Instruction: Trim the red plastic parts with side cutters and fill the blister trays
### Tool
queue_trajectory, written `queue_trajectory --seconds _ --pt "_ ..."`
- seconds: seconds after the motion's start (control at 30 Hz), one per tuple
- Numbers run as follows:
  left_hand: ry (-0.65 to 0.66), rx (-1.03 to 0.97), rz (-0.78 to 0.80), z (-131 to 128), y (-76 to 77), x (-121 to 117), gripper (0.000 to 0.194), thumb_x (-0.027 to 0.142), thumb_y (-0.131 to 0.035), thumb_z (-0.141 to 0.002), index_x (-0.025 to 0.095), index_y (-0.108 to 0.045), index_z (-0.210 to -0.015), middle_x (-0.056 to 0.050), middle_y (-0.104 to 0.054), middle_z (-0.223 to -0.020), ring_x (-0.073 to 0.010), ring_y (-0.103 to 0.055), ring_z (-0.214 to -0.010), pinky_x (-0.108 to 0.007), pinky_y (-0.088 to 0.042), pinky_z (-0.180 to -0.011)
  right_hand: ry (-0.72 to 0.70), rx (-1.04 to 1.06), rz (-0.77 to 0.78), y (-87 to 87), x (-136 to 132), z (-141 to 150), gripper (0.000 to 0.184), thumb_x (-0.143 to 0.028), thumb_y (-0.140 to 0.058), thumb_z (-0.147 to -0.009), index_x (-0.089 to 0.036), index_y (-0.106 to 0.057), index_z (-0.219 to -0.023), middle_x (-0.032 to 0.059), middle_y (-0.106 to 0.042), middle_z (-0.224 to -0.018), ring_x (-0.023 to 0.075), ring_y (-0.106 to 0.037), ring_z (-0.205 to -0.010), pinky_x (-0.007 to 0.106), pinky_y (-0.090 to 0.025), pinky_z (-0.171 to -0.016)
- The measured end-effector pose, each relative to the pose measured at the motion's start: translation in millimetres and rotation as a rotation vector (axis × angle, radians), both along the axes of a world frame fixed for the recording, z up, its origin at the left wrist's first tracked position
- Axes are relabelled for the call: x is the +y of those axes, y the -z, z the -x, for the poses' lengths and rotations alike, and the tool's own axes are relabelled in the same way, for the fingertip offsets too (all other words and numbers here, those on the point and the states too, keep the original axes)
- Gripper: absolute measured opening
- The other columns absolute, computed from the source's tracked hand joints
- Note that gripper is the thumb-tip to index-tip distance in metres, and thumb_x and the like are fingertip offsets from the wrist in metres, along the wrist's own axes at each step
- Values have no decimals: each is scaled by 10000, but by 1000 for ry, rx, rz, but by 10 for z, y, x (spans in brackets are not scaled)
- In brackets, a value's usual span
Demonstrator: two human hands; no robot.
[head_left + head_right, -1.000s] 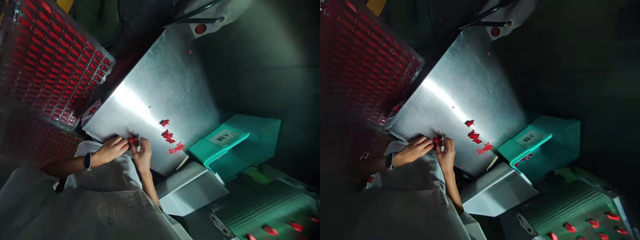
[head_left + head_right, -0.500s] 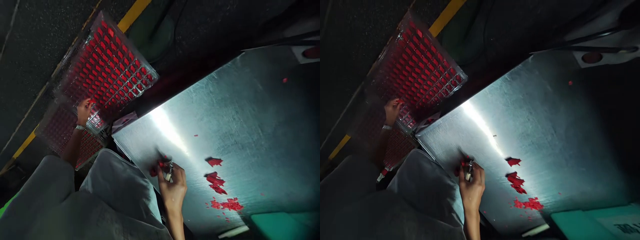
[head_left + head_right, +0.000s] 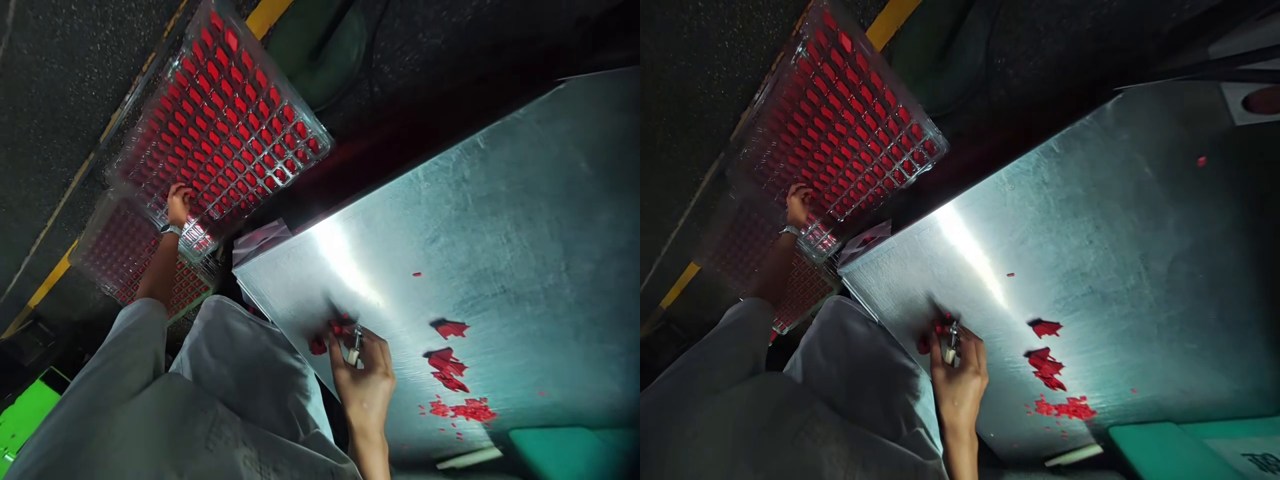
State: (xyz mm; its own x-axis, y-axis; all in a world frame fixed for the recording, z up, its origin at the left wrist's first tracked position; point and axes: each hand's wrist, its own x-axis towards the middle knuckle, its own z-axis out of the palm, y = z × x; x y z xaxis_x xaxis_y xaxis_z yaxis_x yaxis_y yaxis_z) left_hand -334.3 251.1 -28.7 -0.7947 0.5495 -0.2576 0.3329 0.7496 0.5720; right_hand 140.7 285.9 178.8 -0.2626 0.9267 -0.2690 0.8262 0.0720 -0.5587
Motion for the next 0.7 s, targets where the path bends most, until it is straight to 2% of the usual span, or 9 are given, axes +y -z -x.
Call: queue_trajectory --seconds 0.1,0.2,0.27,0.33,0.37,0.43,0.5,0.6,0.7 --pt "-48 45 -33 -173 -326 21 131 134 -650 -913 171 -708 -1025 -123 -667 -1207 -251 -672 -1141 -411 -531 -1059 9 -6 -10 -19 4 -4 390 -542 -616 -1003 -165 -715 -1006 107 -729 -911 258 -691 -783 366 -520 -702" --pt "-40 142 -180 -727 -1022 -51 197 262 -640 -973 194 -669 -1155 -71 -686 -1112 -198 -673 -1028 -365 -554 -975 30 23 -3 -64 0 42 352 -523 -652 -978 -178 -710 -1015 87 -738 -885 245 -690 -733 352 -517 -665" --pt "157 35 -287 -1300 -1602 -130 221 358 -687 -965 234 -680 -1147 -18 -705 -967 -158 -675 -853 -308 -574 -856 36 65 7 -100 -10 120 302 -484 -680 -961 -187 -702 -1007 78 -738 -887 238 -690 -735 348 -525 -669" --pt "422 -322 -253 -1906 -2095 -195 288 382 -737 -940 284 -681 -1204 7 -724 -912 -135 -671 -739 -260 -580 -750 20 115 17 -134 -27 227 243 -435 -685 -959 -196 -694 -1001 71 -735 -896 230 -689 -745 348 -542 -688" --pt "521 -497 -238 -2172 -2266 -215 345 394 -763 -921 284 -669 -1235 5 -733 -899 -140 -676 -722 -259 -588 -726 6 142 19 -149 -38 283 215 -411 -674 -967 -200 -691 -1004 70 -736 -906 227 -689 -752 348 -551 -694" --pt "556 -687 -241 -2561 -2432 -227 307 376 -747 -936 248 -664 -1203 -35 -758 -996 -156 -708 -776 -280 -608 -747 -27 203 22 -173 -64 390 170 -372 -650 -984 -208 -684 -1015 68 -738 -925 225 -695 -767 347 -566 -694" --pt "436 -758 -240 -2737 -2426 -213 214 337 -723 -951 221 -661 -1119 -57 -757 -1035 -170 -728 -845 -301 -619 -789 -54 253 19 -189 -85 480 141 -339 -636 -992 -215 -679 -1045 72 -742 -955 233 -707 -807 353 -580 -706" --pt "253 -882 -185 -2736 -2358 -185 157 291 -735 -924 211 -656 -1033 -42 -758 -994 -169 -739 -869 -292 -619 -793 -91 306 22 -212 -99 589 128 -300 -638 -992 -219 -670 -1087 74 -741 -992 245 -719 -885 363 -595 -747" --pt "204 -1020 -152 -2577 -2394 -206 153 294 -750 -898 204 -678 -999 -35 -775 -966 -167 -753 -872 -276 -618 -785 -128 354 49 -252 -91 645 117 -298 -642 -1008 -226 -664 -1098 65 -730 -996 240 -716 -915 357 -596 -767"
